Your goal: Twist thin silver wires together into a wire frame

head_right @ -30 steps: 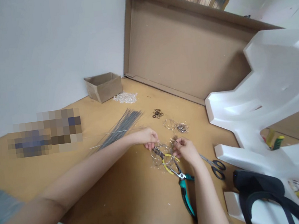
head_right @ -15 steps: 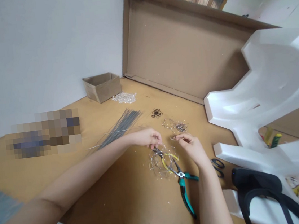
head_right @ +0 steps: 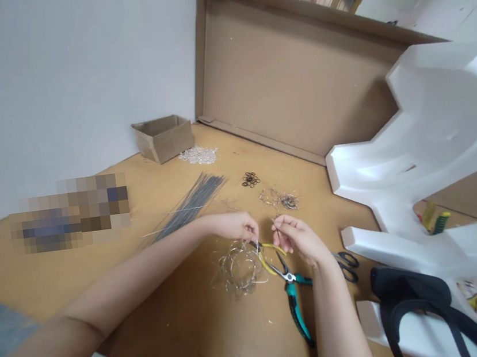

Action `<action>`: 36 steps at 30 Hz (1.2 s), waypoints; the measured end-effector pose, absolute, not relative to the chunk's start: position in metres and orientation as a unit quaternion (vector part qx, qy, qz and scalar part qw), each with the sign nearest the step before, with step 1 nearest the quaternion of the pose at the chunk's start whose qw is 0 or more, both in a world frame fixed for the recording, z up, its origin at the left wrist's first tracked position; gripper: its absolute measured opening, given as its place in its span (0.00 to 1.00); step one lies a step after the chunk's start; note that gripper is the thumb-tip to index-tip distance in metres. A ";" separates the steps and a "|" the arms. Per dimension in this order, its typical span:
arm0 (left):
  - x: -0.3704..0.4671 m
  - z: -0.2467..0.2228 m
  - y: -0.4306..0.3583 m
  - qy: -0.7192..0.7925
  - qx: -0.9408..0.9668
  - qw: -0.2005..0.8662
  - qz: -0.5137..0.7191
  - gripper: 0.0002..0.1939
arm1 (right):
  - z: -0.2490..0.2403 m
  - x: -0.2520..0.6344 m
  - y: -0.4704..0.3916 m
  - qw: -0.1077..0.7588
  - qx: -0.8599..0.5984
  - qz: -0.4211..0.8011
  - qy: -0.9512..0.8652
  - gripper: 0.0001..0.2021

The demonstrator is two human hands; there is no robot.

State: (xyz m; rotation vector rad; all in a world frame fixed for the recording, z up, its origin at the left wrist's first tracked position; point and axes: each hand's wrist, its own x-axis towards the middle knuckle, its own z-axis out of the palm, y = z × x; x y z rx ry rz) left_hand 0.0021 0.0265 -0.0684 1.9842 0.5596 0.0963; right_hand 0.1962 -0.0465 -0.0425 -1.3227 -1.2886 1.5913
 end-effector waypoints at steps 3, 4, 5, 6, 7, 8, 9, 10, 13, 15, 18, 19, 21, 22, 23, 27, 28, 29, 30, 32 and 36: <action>0.005 -0.078 0.030 0.237 0.824 0.511 0.054 0.06 | -0.045 0.197 -0.046 0.351 -0.496 0.625 -0.490 0.09; 0.005 -0.079 0.031 0.239 0.823 0.512 0.060 0.06 | -0.045 0.196 -0.047 0.351 -0.494 0.626 -0.491 0.09; 0.006 -0.079 0.031 0.243 0.821 0.513 0.070 0.05 | -0.045 0.196 -0.047 0.352 -0.491 0.627 -0.492 0.09; 0.006 -0.079 0.031 0.249 0.817 0.513 0.085 0.06 | -0.045 0.196 -0.047 0.353 -0.486 0.629 -0.494 0.09; 0.007 -0.077 0.031 0.259 0.812 0.512 0.107 0.06 | -0.045 0.195 -0.047 0.355 -0.480 0.631 -0.496 0.08; 0.007 -0.075 0.030 0.268 0.805 0.513 0.131 0.07 | -0.045 0.195 -0.047 0.358 -0.474 0.632 -0.497 0.08; 0.008 -0.072 0.030 0.276 0.797 0.514 0.156 0.08 | -0.045 0.194 -0.047 0.361 -0.469 0.634 -0.498 0.08; 0.009 -0.069 0.028 0.279 0.790 0.516 0.178 0.09 | -0.045 0.194 -0.047 0.363 -0.465 0.635 -0.498 0.08; 0.011 -0.060 0.024 0.259 0.753 0.567 0.213 0.09 | -0.045 0.194 -0.048 0.371 -0.457 0.637 -0.497 0.08; 0.012 -0.055 0.020 0.243 0.699 0.633 0.227 0.07 | -0.044 0.193 -0.049 0.378 -0.449 0.639 -0.497 0.08; 0.012 -0.053 0.015 0.226 0.610 0.725 0.225 0.03 | -0.041 0.191 -0.050 0.383 -0.437 0.641 -0.500 0.07; 0.013 -0.054 0.014 0.215 0.589 0.748 0.218 0.03 | -0.040 0.191 -0.051 0.385 -0.436 0.642 -0.501 0.07; 0.014 -0.055 0.011 0.186 0.550 0.788 0.207 0.03 | -0.038 0.189 -0.051 0.394 -0.435 0.638 -0.499 0.07; 0.015 -0.055 0.010 0.170 0.530 0.804 0.212 0.04 | -0.037 0.188 -0.050 0.402 -0.435 0.634 -0.497 0.07; 0.016 -0.055 0.009 0.157 0.508 0.816 0.227 0.04 | -0.036 0.187 -0.050 0.412 -0.436 0.630 -0.494 0.07; 0.018 -0.053 0.006 0.123 0.439 0.831 0.320 0.07 | -0.034 0.186 -0.049 0.431 -0.445 0.605 -0.500 0.07; 0.018 -0.053 0.006 0.116 0.432 0.832 0.327 0.07 | -0.034 0.186 -0.049 0.428 -0.448 0.600 -0.506 0.07; 0.019 -0.053 0.006 0.108 0.431 0.834 0.326 0.07 | -0.033 0.186 -0.050 0.422 -0.453 0.595 -0.513 0.08; 0.018 -0.054 0.006 0.099 0.434 0.836 0.320 0.07 | -0.032 0.186 -0.051 0.416 -0.458 0.588 -0.521 0.08; 0.018 -0.056 0.007 0.085 0.446 0.836 0.307 0.07 | -0.029 0.184 -0.053 0.402 -0.472 0.573 -0.536 0.09; 0.016 -0.057 0.009 0.075 0.477 0.829 0.283 0.07 | -0.023 0.177 -0.058 0.389 -0.492 0.531 -0.570 0.10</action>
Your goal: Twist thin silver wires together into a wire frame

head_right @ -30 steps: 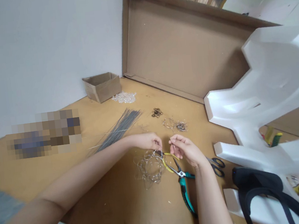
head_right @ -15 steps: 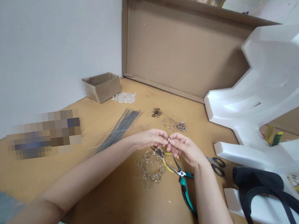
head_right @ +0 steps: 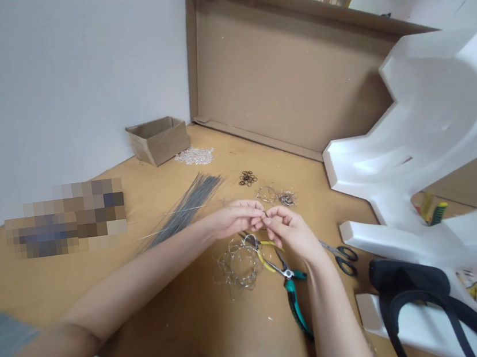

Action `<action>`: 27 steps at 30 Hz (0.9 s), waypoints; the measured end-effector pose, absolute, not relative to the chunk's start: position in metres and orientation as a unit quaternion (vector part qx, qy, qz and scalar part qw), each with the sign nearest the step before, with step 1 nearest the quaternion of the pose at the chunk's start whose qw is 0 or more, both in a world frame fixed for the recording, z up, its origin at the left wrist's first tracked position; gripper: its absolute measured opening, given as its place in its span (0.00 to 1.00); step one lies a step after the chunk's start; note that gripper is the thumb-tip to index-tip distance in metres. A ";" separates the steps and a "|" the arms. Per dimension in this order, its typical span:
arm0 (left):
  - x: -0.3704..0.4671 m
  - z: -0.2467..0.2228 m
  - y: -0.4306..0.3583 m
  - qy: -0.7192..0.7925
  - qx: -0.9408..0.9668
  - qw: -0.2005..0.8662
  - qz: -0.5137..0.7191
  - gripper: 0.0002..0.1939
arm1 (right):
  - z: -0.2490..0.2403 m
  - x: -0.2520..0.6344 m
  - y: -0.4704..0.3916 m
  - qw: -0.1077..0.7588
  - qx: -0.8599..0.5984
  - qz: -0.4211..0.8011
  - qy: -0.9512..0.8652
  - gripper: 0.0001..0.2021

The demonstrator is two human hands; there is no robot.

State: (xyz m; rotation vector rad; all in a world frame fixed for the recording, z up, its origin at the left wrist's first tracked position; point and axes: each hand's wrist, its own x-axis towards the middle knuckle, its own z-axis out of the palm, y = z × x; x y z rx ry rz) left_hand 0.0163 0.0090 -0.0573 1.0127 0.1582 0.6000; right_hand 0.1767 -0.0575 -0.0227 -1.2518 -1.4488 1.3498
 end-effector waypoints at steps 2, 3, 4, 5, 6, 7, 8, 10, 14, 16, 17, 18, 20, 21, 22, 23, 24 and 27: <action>0.015 -0.056 0.010 0.081 0.505 0.816 0.270 0.07 | -0.022 0.173 -0.059 0.393 -0.500 0.505 -0.583 0.11; 0.014 -0.054 0.011 0.093 0.527 0.803 0.263 0.08 | -0.022 0.172 -0.059 0.396 -0.509 0.492 -0.585 0.11; 0.014 -0.053 0.011 0.110 0.554 0.785 0.255 0.08 | -0.023 0.171 -0.059 0.400 -0.521 0.478 -0.584 0.12; 0.013 -0.052 0.012 0.130 0.586 0.762 0.244 0.08 | -0.025 0.171 -0.058 0.403 -0.535 0.466 -0.579 0.12; 0.013 -0.052 0.012 0.149 0.617 0.736 0.234 0.08 | -0.027 0.171 -0.057 0.406 -0.547 0.460 -0.570 0.13; 0.014 -0.052 0.011 0.165 0.645 0.712 0.225 0.07 | -0.030 0.173 -0.055 0.412 -0.552 0.465 -0.556 0.13; 0.015 -0.052 0.010 0.176 0.665 0.691 0.222 0.07 | -0.033 0.175 -0.053 0.421 -0.551 0.480 -0.537 0.13; 0.018 -0.054 0.005 0.183 0.686 0.665 0.233 0.06 | -0.039 0.181 -0.047 0.442 -0.530 0.531 -0.492 0.13; 0.023 -0.058 -0.008 0.164 0.749 0.582 0.270 0.06 | -0.049 0.196 -0.038 0.460 -0.507 0.579 -0.444 0.12; 0.023 -0.058 -0.013 0.154 0.793 0.521 0.276 0.06 | -0.054 0.202 -0.034 0.462 -0.501 0.593 -0.429 0.11; 0.023 -0.057 -0.015 0.147 0.810 0.497 0.275 0.06 | -0.057 0.204 -0.033 0.464 -0.497 0.599 -0.423 0.11; 0.022 -0.056 -0.015 0.140 0.823 0.479 0.270 0.06 | -0.059 0.206 -0.031 0.467 -0.494 0.602 -0.419 0.10; 0.021 -0.053 -0.016 0.134 0.838 0.465 0.251 0.06 | -0.062 0.207 -0.030 0.477 -0.486 0.605 -0.413 0.10; 0.020 -0.052 -0.015 0.140 0.836 0.472 0.240 0.05 | -0.063 0.206 -0.030 0.482 -0.482 0.605 -0.412 0.10; 0.020 -0.050 -0.013 0.154 0.826 0.492 0.229 0.05 | -0.062 0.204 -0.030 0.487 -0.477 0.604 -0.413 0.10; 0.019 -0.048 -0.011 0.176 0.809 0.517 0.219 0.05 | -0.062 0.202 -0.031 0.490 -0.473 0.603 -0.416 0.10; 0.018 -0.047 -0.009 0.204 0.788 0.542 0.209 0.05 | -0.060 0.199 -0.033 0.489 -0.470 0.603 -0.420 0.10; 0.015 -0.044 0.000 0.267 0.742 0.582 0.200 0.10 | -0.052 0.188 -0.039 0.470 -0.467 0.606 -0.440 0.09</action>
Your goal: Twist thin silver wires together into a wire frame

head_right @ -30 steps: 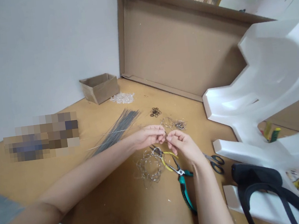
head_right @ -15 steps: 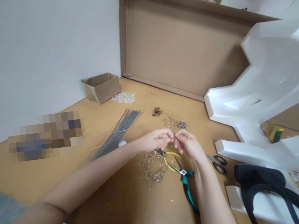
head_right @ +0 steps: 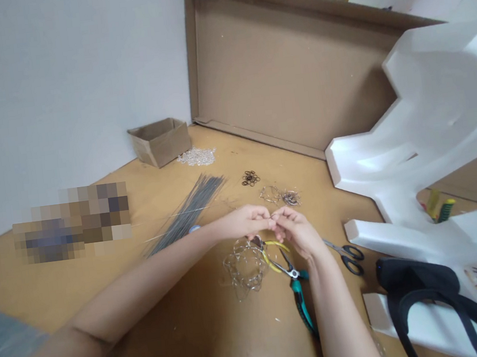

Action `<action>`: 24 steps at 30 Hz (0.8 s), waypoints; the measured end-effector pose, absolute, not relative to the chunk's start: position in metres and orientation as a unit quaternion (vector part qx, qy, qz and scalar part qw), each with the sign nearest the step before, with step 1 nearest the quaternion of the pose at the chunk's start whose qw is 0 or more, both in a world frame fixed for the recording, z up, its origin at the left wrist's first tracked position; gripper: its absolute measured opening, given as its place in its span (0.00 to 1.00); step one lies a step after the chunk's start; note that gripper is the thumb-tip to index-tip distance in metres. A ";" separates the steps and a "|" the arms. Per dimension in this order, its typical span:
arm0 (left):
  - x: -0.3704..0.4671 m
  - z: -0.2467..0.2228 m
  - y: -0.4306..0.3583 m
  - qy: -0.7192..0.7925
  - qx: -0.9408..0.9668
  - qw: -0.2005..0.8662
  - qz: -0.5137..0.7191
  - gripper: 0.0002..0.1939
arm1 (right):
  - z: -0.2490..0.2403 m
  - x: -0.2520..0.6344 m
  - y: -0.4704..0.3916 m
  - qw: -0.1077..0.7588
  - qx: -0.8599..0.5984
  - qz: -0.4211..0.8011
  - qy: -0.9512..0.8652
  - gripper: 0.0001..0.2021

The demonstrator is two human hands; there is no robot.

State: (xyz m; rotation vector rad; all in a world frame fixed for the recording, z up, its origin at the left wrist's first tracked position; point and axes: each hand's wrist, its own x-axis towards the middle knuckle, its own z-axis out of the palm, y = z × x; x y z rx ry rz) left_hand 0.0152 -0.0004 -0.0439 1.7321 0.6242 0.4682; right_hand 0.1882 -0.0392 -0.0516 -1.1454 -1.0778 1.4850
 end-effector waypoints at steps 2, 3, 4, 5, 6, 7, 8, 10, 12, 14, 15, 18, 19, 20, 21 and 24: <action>0.015 -0.043 0.003 0.261 0.723 0.598 0.225 0.11 | -0.046 0.184 -0.043 0.459 -0.469 0.600 -0.458 0.09; 0.015 -0.043 0.004 0.247 0.708 0.615 0.244 0.11 | -0.044 0.182 -0.045 0.454 -0.469 0.594 -0.470 0.08; 0.016 -0.044 0.004 0.230 0.687 0.637 0.264 0.10 | -0.043 0.182 -0.046 0.450 -0.468 0.588 -0.483 0.08; 0.018 -0.045 0.003 0.214 0.661 0.662 0.281 0.10 | -0.043 0.182 -0.046 0.444 -0.469 0.581 -0.496 0.08; 0.019 -0.047 0.003 0.198 0.633 0.689 0.293 0.11 | -0.043 0.182 -0.047 0.437 -0.470 0.574 -0.508 0.08; 0.021 -0.049 0.002 0.182 0.607 0.715 0.295 0.11 | -0.044 0.183 -0.047 0.432 -0.473 0.568 -0.516 0.08; 0.022 -0.052 0.002 0.170 0.584 0.738 0.292 0.11 | -0.044 0.185 -0.046 0.426 -0.478 0.563 -0.523 0.08; 0.024 -0.057 0.004 0.156 0.561 0.766 0.272 0.09 | -0.044 0.194 -0.046 0.411 -0.500 0.540 -0.538 0.09; 0.024 -0.062 0.008 0.167 0.566 0.763 0.263 0.09 | -0.041 0.211 -0.046 0.377 -0.562 0.471 -0.566 0.13; 0.024 -0.066 0.011 0.187 0.580 0.751 0.255 0.13 | -0.035 0.236 -0.049 0.284 -0.686 0.288 -0.604 0.16; 0.024 -0.067 0.012 0.195 0.586 0.745 0.253 0.14 | -0.033 0.250 -0.051 0.169 -0.754 0.176 -0.611 0.15; 0.025 -0.069 0.013 0.219 0.605 0.723 0.252 0.15 | -0.033 0.283 -0.061 0.046 -0.813 0.100 -0.572 0.09; 0.025 -0.069 0.012 0.229 0.611 0.714 0.253 0.15 | -0.036 0.289 -0.065 0.011 -0.827 0.086 -0.556 0.09; 0.025 -0.070 0.012 0.239 0.616 0.706 0.255 0.14 | -0.041 0.293 -0.069 -0.019 -0.839 0.074 -0.539 0.09; 0.026 -0.070 0.012 0.248 0.619 0.699 0.258 0.13 | -0.046 0.296 -0.072 -0.047 -0.848 0.064 -0.524 0.10; 0.025 -0.070 0.012 0.258 0.621 0.689 0.269 0.10 | -0.065 0.300 -0.080 -0.107 -0.860 0.048 -0.497 0.12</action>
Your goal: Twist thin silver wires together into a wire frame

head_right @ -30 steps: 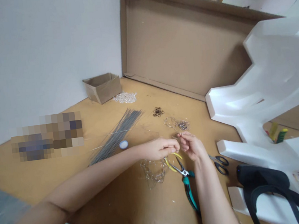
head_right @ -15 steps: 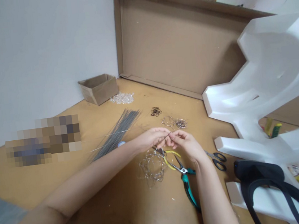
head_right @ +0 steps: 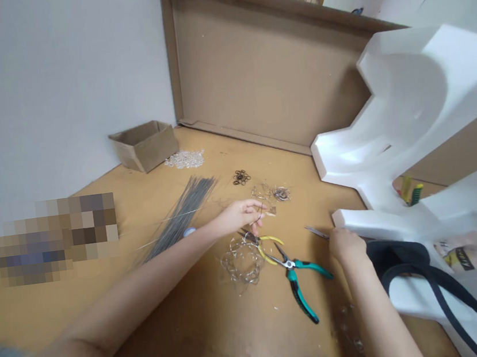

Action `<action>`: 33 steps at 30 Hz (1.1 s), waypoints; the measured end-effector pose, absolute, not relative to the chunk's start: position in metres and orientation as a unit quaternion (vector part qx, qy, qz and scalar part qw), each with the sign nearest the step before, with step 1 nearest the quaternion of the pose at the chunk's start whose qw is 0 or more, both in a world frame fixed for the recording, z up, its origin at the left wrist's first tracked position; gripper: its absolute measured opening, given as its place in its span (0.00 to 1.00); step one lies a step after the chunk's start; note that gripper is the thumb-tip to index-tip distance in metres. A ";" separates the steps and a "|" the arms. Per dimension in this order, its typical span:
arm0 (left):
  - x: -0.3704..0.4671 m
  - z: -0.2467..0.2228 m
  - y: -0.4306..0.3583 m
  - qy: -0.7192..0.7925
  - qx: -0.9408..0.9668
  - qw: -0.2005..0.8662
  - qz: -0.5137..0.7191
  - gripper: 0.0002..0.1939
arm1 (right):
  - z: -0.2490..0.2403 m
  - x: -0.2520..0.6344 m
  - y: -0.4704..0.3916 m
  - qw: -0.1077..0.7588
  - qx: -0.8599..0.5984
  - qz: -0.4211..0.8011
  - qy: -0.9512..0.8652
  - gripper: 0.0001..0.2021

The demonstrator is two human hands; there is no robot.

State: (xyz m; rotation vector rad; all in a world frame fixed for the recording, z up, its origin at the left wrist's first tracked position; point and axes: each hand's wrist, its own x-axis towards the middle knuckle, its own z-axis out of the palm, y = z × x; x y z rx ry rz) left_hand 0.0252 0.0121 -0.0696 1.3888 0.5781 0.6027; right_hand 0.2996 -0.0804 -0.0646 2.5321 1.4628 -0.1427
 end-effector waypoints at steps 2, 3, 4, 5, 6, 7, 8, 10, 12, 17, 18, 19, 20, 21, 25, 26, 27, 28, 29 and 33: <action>0.024 -0.069 0.013 0.257 0.621 0.686 0.279 0.10 | -0.073 0.302 -0.082 0.131 0.859 -0.041 0.493 0.13; 0.024 -0.069 0.014 0.257 0.621 0.684 0.283 0.09 | -0.075 0.304 -0.083 0.139 0.857 -0.036 0.495 0.13; 0.024 -0.069 0.014 0.258 0.621 0.683 0.285 0.09 | -0.077 0.305 -0.082 0.145 0.854 -0.031 0.498 0.14; 0.023 -0.069 0.015 0.259 0.622 0.681 0.286 0.08 | -0.077 0.306 -0.082 0.150 0.852 -0.026 0.502 0.14; 0.023 -0.070 0.015 0.260 0.622 0.680 0.287 0.08 | -0.077 0.307 -0.081 0.153 0.849 -0.022 0.506 0.15; 0.023 -0.070 0.016 0.262 0.622 0.679 0.288 0.07 | -0.076 0.307 -0.080 0.155 0.846 -0.020 0.510 0.16; 0.023 -0.071 0.017 0.264 0.623 0.678 0.289 0.07 | -0.075 0.308 -0.079 0.155 0.843 -0.020 0.515 0.16; 0.024 -0.073 0.019 0.267 0.624 0.674 0.291 0.07 | -0.073 0.307 -0.077 0.150 0.834 -0.026 0.530 0.17; 0.024 -0.077 0.022 0.274 0.628 0.667 0.292 0.06 | -0.071 0.307 -0.075 0.140 0.822 -0.044 0.550 0.18; 0.023 -0.092 0.029 0.302 0.644 0.638 0.296 0.05 | -0.067 0.304 -0.070 0.077 0.792 -0.113 0.595 0.22; 0.023 -0.094 0.030 0.305 0.647 0.632 0.296 0.06 | -0.066 0.302 -0.070 0.058 0.787 -0.126 0.601 0.22; 0.023 -0.096 0.031 0.306 0.651 0.628 0.297 0.08 | -0.065 0.299 -0.070 0.042 0.782 -0.135 0.607 0.22; 0.023 -0.097 0.031 0.304 0.655 0.625 0.297 0.09 | -0.063 0.295 -0.071 0.015 0.773 -0.155 0.616 0.21; 0.022 -0.097 0.032 0.299 0.659 0.623 0.298 0.11 | -0.061 0.290 -0.072 -0.021 0.757 -0.190 0.625 0.21; 0.018 -0.090 0.032 0.258 0.670 0.631 0.295 0.18 | -0.046 0.267 -0.080 -0.206 0.613 -0.472 0.599 0.19; 0.016 -0.087 0.032 0.238 0.669 0.640 0.294 0.19 | -0.042 0.263 -0.082 -0.224 0.588 -0.510 0.587 0.17; 0.015 -0.085 0.032 0.214 0.666 0.652 0.293 0.19 | -0.039 0.259 -0.083 -0.236 0.564 -0.537 0.581 0.17; 0.014 -0.084 0.032 0.188 0.661 0.666 0.290 0.19 | -0.037 0.256 -0.084 -0.241 0.546 -0.558 0.577 0.17; 0.013 -0.082 0.032 0.162 0.653 0.682 0.286 0.19 | -0.035 0.253 -0.084 -0.241 0.531 -0.575 0.574 0.18; 0.013 -0.081 0.033 0.100 0.623 0.726 0.274 0.19 | -0.035 0.247 -0.078 -0.219 0.489 -0.620 0.572 0.23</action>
